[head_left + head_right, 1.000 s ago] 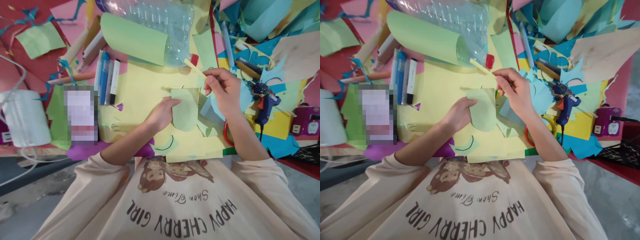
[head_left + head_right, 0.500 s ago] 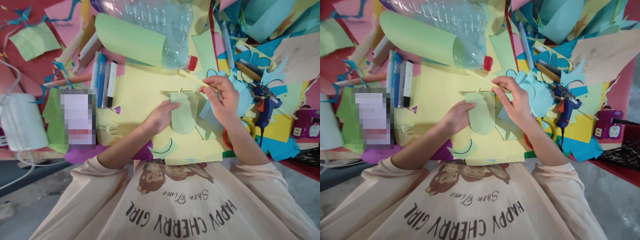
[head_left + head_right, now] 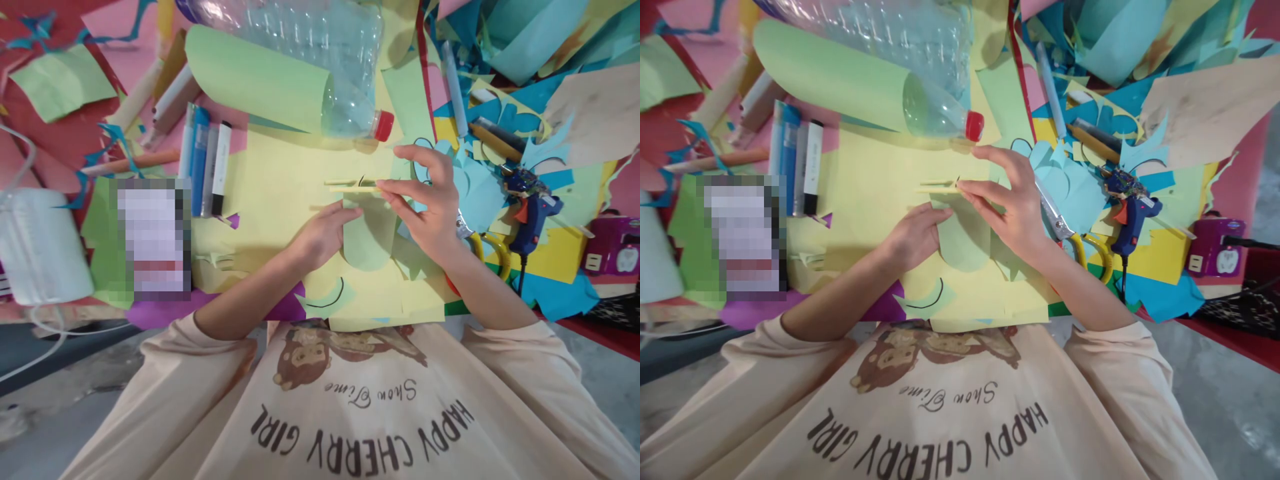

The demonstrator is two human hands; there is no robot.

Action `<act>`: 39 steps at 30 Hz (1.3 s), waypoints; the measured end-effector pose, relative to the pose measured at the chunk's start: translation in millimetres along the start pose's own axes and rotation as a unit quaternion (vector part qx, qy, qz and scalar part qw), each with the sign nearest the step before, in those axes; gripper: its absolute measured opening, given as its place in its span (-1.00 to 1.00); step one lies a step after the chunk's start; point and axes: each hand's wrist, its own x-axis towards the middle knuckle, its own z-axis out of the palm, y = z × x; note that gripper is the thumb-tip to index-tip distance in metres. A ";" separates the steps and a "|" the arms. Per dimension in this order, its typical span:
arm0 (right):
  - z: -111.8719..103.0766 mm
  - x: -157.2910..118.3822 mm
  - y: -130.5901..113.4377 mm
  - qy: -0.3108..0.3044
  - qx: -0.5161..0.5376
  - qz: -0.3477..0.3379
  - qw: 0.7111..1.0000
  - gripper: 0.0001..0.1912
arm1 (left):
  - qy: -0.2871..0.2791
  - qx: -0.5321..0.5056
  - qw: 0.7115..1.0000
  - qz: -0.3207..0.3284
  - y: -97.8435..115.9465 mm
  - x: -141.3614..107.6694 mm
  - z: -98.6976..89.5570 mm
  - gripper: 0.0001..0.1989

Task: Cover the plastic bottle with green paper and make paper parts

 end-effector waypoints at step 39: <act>3.3 2.3 1.5 -0.006 0.274 0.087 0.958 -0.66 | 0.003 0.022 0.999 0.039 3.4 -3.7 3.0 -0.83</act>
